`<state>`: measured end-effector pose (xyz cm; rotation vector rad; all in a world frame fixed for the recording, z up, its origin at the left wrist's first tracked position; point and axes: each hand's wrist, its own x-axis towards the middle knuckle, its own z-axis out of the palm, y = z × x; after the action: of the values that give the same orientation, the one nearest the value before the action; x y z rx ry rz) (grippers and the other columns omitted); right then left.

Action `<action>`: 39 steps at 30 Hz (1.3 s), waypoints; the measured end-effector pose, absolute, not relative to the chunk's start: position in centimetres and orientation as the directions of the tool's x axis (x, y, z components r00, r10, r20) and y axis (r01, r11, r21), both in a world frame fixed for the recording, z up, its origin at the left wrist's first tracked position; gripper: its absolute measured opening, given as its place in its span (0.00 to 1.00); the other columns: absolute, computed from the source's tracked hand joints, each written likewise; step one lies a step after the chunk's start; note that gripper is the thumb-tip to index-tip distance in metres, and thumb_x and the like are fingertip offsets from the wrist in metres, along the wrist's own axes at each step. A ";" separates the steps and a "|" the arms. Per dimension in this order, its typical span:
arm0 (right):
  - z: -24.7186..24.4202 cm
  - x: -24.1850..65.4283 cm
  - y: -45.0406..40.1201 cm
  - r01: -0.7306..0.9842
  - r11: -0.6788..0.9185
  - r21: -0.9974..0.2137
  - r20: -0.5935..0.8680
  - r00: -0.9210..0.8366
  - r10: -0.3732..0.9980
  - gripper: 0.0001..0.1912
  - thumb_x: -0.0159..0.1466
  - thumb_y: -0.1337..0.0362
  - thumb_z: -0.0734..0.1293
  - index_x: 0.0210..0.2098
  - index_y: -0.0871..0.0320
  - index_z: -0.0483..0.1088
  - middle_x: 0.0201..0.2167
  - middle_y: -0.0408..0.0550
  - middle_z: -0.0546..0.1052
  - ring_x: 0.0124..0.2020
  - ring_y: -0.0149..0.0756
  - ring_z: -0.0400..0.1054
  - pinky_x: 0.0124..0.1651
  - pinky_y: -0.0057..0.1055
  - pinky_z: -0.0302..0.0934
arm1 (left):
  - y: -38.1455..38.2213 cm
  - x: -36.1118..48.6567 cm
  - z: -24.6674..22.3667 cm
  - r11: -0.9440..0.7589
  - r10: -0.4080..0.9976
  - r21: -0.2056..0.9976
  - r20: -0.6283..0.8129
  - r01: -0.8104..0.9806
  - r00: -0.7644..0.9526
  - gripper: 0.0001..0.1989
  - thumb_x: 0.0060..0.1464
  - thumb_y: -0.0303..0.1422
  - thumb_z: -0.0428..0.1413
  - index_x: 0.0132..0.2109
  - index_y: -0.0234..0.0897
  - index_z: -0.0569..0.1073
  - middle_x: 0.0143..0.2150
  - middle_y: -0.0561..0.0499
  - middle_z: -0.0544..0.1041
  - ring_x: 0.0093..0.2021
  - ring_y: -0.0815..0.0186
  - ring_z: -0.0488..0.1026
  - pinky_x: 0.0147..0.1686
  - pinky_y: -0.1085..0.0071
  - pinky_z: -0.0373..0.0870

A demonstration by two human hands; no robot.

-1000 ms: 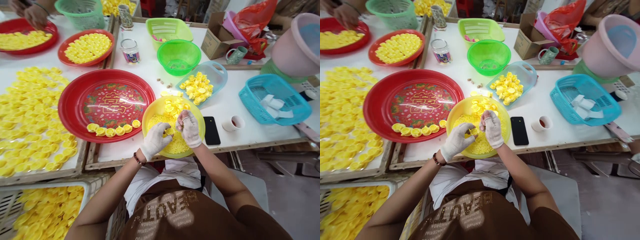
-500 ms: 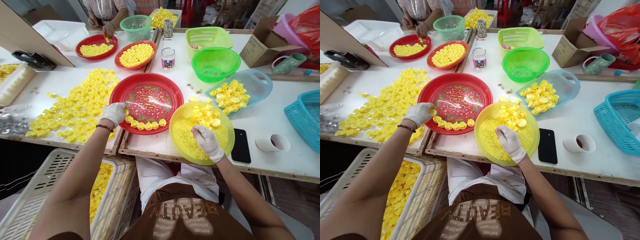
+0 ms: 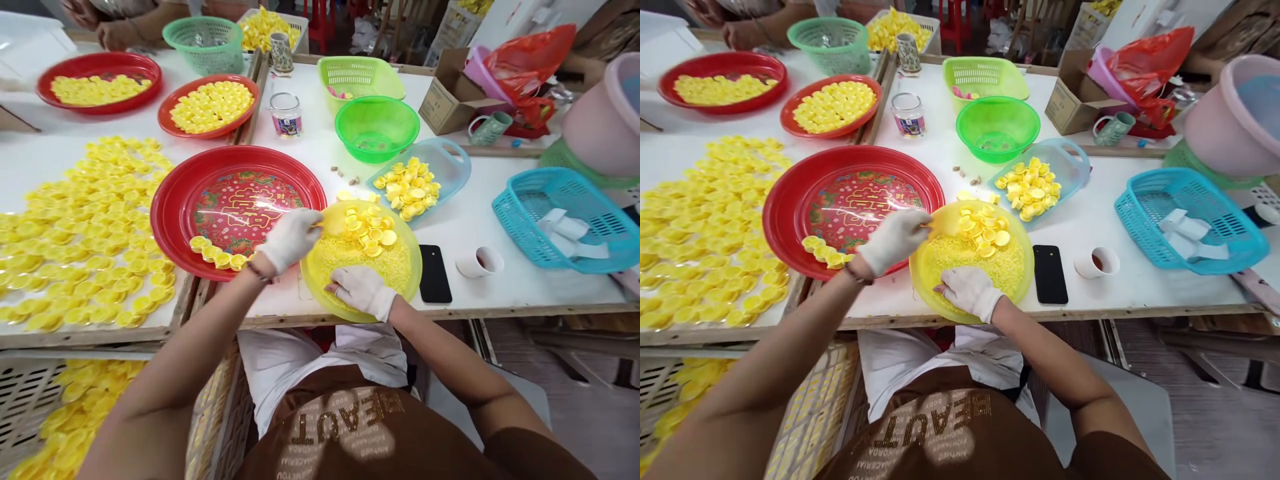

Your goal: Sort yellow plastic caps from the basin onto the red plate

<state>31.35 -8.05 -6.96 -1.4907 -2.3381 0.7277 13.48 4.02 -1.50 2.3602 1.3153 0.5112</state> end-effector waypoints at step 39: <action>-4.3 31.7 -4.9 -0.493 0.080 -0.866 -0.092 0.315 0.945 0.23 0.67 0.43 0.67 0.30 0.53 0.58 0.21 0.34 0.57 0.17 0.23 0.52 0.20 0.24 0.48 | -3.8 17.3 -6.6 -0.495 0.821 0.637 0.119 0.591 0.559 0.10 0.53 0.29 0.57 0.44 0.36 0.73 0.42 0.44 0.76 0.44 0.56 0.74 0.47 0.59 0.72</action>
<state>31.72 -4.90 -4.33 -0.9657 -0.5866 1.1718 17.31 -3.83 -6.56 2.2551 1.1312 0.5609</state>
